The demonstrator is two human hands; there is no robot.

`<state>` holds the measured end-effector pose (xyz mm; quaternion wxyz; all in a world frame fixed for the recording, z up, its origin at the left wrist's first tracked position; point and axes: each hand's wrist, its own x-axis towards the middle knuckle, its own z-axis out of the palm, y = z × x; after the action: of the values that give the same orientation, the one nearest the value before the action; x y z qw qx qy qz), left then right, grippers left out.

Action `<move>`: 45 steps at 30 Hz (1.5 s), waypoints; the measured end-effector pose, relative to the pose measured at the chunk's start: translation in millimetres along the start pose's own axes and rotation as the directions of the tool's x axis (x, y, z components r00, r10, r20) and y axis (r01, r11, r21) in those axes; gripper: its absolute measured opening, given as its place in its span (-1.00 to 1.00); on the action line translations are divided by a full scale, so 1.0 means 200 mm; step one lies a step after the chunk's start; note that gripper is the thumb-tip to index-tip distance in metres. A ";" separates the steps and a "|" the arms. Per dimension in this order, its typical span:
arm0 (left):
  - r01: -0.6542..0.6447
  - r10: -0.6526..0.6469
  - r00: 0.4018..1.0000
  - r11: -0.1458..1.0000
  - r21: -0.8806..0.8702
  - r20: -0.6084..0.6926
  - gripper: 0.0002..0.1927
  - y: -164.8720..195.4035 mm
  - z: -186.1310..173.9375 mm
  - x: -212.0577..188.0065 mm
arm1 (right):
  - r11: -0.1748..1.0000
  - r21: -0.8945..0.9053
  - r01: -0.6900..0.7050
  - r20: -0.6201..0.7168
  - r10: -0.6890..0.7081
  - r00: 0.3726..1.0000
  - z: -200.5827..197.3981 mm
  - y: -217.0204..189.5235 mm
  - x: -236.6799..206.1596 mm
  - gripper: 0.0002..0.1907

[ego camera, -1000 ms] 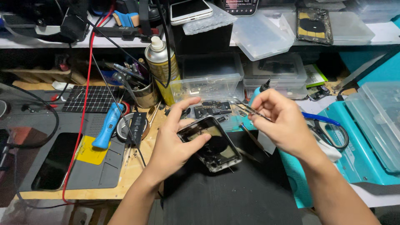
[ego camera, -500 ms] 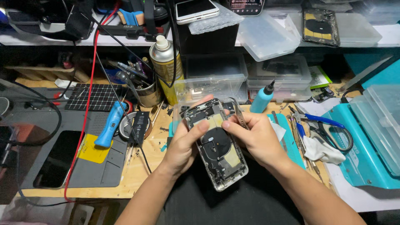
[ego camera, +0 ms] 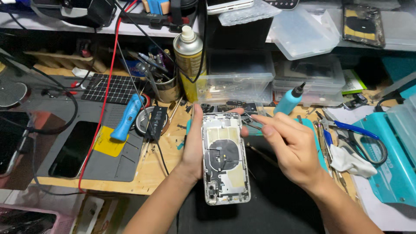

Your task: The person repairs a disassembled smartphone at a workbench, holding the frame in one hand while using a screwdriver, tweezers and a pry tool to remove screws, detach small internal components and transfer parts between the phone and the bench. They reposition the phone repeatedly to work on different edges and internal sections.

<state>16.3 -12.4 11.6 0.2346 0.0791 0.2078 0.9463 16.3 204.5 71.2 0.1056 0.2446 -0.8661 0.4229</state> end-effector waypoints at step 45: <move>-0.176 0.238 0.970 0.810 0.560 -0.040 -0.11 -0.09 0.04 -0.03 | 0.880 0.248 -0.405 0.126 0.385 0.914 0.03 0.12 -0.03 -0.84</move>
<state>31.6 2.2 10.7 0.0856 0.1141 0.4745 0.8686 8.3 213.7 48.4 -0.0485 0.0903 -0.8356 0.5397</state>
